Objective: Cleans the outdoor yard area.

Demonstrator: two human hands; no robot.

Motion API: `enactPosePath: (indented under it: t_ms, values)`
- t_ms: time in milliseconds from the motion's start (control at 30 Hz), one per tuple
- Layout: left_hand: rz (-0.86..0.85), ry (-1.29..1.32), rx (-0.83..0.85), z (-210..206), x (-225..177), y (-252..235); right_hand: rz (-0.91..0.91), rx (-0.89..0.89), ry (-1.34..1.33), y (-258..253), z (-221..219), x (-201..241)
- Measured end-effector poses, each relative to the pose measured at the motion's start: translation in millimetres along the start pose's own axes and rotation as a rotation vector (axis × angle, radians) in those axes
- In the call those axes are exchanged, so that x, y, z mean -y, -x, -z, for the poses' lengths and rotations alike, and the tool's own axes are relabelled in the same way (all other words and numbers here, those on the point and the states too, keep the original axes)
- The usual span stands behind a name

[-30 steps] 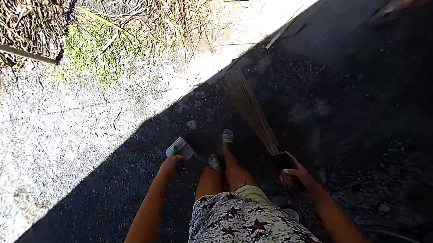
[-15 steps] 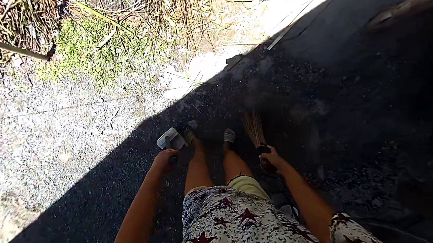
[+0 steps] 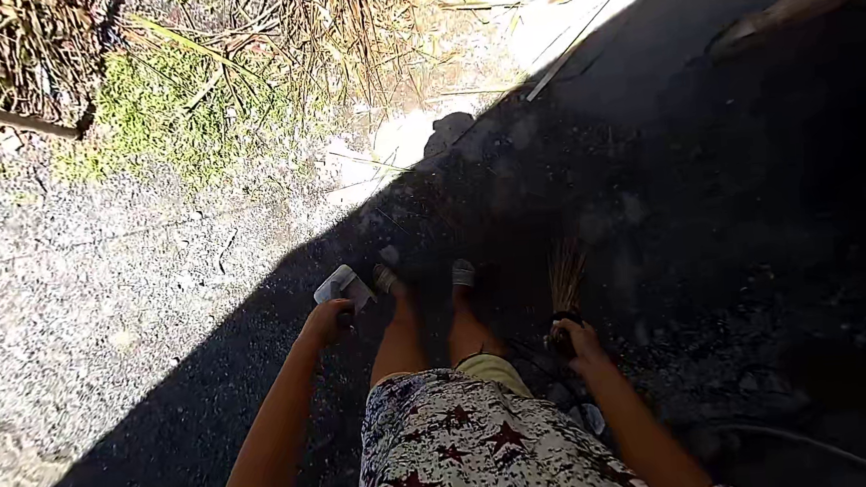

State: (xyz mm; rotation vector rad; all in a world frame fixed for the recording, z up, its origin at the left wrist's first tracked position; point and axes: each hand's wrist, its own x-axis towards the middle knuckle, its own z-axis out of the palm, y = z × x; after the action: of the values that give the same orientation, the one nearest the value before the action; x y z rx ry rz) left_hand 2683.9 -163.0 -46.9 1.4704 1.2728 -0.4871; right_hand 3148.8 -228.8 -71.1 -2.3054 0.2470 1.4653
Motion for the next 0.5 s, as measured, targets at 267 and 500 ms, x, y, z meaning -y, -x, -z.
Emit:
enactPosePath:
  t_ms: [267, 500]
  values:
    - [-0.004, 0.072, -0.037, -4, 33, 14, -0.054, 0.456, 0.239, 43, -205, 32]
    - [0.044, 0.102, -0.045, -3, 62, 30, 0.213, 1.158, 0.246, 112, -273, 39]
